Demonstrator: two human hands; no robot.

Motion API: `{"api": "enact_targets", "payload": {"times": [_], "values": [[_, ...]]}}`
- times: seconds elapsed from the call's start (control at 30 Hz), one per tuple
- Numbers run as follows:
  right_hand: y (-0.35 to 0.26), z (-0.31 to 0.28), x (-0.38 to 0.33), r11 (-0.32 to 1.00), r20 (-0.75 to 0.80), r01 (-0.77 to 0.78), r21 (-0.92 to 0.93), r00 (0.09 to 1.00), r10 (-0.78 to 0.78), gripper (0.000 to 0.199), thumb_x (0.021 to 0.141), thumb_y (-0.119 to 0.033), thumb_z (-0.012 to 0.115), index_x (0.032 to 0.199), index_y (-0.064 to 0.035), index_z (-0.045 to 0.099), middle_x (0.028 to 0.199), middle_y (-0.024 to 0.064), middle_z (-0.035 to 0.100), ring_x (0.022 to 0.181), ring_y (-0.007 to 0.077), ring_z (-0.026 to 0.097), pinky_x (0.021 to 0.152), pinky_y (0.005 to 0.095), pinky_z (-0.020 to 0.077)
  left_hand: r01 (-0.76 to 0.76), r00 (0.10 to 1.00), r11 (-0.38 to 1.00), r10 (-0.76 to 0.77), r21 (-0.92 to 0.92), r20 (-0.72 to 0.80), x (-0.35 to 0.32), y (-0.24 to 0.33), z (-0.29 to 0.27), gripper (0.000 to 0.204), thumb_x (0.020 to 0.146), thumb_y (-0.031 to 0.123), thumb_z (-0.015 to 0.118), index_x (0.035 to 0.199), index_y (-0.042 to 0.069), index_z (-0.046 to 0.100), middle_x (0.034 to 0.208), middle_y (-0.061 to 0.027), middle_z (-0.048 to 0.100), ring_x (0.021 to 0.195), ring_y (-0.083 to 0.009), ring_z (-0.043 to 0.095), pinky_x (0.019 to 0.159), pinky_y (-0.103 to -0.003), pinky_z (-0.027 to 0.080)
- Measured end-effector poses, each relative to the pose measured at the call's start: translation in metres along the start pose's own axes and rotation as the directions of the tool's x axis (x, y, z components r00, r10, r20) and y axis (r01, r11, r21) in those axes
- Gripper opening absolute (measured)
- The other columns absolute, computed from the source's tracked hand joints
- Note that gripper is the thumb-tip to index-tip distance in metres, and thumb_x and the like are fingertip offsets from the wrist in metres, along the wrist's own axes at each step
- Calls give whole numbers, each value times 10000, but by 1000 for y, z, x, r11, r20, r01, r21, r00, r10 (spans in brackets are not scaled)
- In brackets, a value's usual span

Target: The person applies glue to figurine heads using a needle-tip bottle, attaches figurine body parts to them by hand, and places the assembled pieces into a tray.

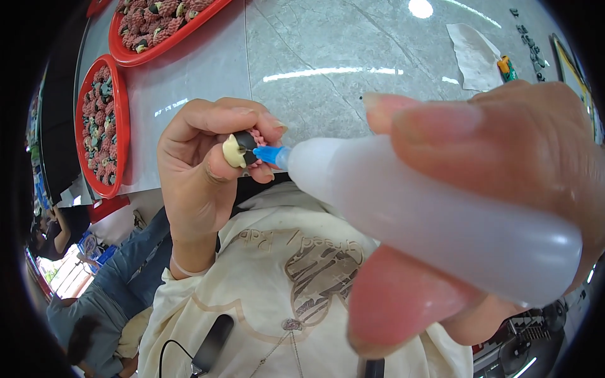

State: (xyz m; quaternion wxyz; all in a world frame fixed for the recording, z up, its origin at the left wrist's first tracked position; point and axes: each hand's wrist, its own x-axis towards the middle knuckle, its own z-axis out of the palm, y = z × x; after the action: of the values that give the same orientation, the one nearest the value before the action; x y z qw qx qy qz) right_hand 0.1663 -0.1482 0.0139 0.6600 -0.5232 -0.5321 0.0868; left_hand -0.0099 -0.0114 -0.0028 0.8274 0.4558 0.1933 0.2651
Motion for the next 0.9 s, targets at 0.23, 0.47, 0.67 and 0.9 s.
{"api": "enact_targets", "payload": {"times": [0.23, 0.47, 0.67, 0.9], "values": [[-14, -7, 18, 993, 49, -103, 56, 994, 100, 375, 778, -210, 523, 1032, 57, 458, 976, 194, 498, 838, 254, 501, 683, 305, 395, -25, 999, 1000, 25, 11, -28, 1, 0, -2, 375, 715, 251, 646, 924, -24, 497, 859, -189, 548, 646, -179, 583, 542, -217, 486], [18, 19, 18, 942, -22, -317, -110, 948, 316, 256, 736, 11, 548, 945, -10, 401, 909, 150, 533, 841, 203, 527, 742, 265, 388, 22, 1000, 1000, -23, -12, -13, 0, 0, 6, 362, 716, 266, 646, 889, -9, 486, 849, -170, 535, 656, -187, 579, 523, -212, 474], [44, 38, 19, 894, 20, -193, -404, 975, 219, 346, 644, 78, 610, 940, -21, 460, 878, 72, 547, 760, 116, 527, 656, 217, 421, 14, 999, 995, -10, 94, -42, -3, -2, 11, 277, 737, 201, 635, 863, 6, 484, 809, -131, 526, 641, -163, 562, 515, -190, 458], [45, -67, 43, 664, -313, -313, -679, 942, 123, 157, 703, 20, 573, 858, -5, 583, 784, 26, 589, 696, 101, 550, 644, 222, 440, 12, 1000, 998, -10, 59, -25, -6, -1, 5, 296, 719, 177, 644, 873, -34, 507, 846, -177, 549, 700, -213, 589, 565, -255, 506]]}}
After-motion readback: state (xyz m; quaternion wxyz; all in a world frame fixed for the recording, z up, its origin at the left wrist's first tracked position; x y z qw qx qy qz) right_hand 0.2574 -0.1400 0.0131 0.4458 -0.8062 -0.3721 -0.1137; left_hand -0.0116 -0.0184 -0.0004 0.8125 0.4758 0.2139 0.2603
